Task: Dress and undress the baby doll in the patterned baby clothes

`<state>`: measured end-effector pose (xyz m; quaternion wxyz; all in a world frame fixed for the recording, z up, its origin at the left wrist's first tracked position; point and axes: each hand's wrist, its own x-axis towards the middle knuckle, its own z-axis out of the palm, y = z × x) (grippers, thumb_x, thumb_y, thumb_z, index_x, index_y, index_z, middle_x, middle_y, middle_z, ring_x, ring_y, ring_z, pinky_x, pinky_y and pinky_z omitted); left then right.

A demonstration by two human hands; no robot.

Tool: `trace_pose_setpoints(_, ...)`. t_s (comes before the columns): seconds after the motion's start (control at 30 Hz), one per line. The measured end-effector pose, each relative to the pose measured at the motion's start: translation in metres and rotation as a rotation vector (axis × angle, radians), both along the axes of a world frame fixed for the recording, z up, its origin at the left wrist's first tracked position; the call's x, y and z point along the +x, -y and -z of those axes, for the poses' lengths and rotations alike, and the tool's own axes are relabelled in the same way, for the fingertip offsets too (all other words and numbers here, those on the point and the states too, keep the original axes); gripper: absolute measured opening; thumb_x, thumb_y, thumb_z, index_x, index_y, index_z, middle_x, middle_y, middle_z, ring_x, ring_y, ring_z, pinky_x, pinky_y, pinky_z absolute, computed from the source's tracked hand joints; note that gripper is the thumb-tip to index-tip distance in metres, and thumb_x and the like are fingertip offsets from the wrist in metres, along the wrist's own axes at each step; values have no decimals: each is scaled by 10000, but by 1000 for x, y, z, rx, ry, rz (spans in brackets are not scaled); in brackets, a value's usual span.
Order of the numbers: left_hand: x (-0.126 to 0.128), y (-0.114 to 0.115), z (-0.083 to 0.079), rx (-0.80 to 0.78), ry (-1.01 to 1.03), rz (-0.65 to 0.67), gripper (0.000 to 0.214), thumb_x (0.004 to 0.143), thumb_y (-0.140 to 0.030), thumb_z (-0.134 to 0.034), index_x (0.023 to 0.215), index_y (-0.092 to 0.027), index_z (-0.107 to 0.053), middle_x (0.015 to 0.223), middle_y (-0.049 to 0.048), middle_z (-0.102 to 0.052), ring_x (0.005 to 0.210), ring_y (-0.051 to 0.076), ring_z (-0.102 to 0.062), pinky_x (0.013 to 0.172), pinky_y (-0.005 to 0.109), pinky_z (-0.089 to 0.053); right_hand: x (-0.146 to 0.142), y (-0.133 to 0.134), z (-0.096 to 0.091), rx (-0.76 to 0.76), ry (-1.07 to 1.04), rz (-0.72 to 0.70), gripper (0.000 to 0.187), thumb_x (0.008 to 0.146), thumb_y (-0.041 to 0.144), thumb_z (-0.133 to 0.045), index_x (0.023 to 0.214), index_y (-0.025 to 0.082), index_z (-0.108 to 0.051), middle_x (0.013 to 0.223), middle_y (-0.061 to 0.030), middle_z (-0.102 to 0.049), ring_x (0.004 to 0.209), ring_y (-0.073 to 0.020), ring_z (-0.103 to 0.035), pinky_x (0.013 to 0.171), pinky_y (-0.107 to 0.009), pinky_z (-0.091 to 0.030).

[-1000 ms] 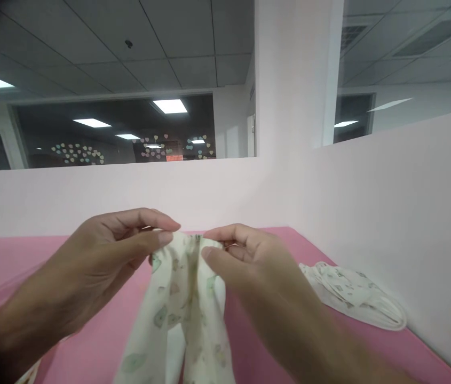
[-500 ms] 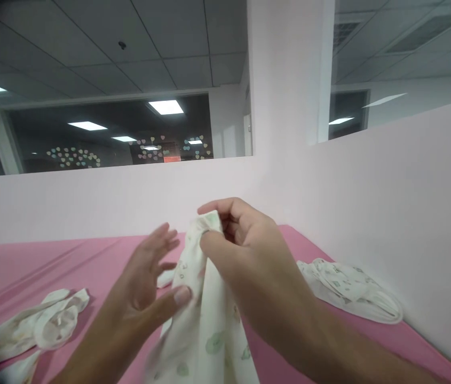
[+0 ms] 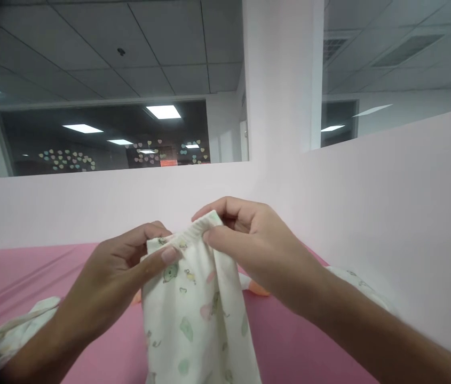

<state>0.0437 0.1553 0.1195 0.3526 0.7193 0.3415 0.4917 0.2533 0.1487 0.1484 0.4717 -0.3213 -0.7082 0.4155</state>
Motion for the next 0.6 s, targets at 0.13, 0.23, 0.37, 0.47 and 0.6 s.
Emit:
trace_pose_setpoints(0.13, -12, 5, -9, 152, -302, -33, 270, 894, -437, -593, 795, -188, -632, 748, -19, -602, 660, 93, -530, 575, 175, -410, 12, -4, 5, 32, 96, 56, 192, 852, 314, -650, 1023, 232, -678, 887, -22, -646, 781, -149, -615, 645, -262, -496)
trace_pose_setpoints(0.23, -12, 7, -12, 177, -397, -44, 329, 927, -434, -532, 727, -177, -577, 683, -30, -544, 616, 84, -466, 554, 174, -370, 16, -5, 11, 27, 148, -15, 256, 889, 296, -602, 1142, 277, -636, 967, -22, -656, 872, -167, -625, 705, -285, -506)
trace_pose_setpoints(0.37, -8, 4, -8, 204, -422, 5, 410, 964, -424, -453, 644, -169, -467, 635, -41, -443, 579, 74, -398, 539, 172, -341, 16, -5, 17, -4, 259, -93, 178, 925, 357, -555, 961, 222, -665, 908, -20, -658, 851, -166, -615, 734, -298, -489)
trace_pose_setpoints(0.47, -10, -1, 2, 206, -436, 144, 334, 954, -390, -481, 702, -176, -525, 702, -37, -478, 634, 80, -448, 601, 177, -389, 16, -5, 20, -38, 281, -19, 195, 919, 374, -561, 883, 201, -645, 810, -7, -632, 757, -148, -591, 670, -279, -461)
trace_pose_setpoints(0.6, -15, -10, 12, 114, -484, 224, 145, 855, -350, -652, 894, -217, -610, 890, -15, -593, 818, 127, -552, 712, 206, -456, 19, -7, 20, 11, 156, 87, 164, 905, 339, -576, 844, 209, -654, 738, 13, -581, 659, -108, -538, 555, -224, -404)
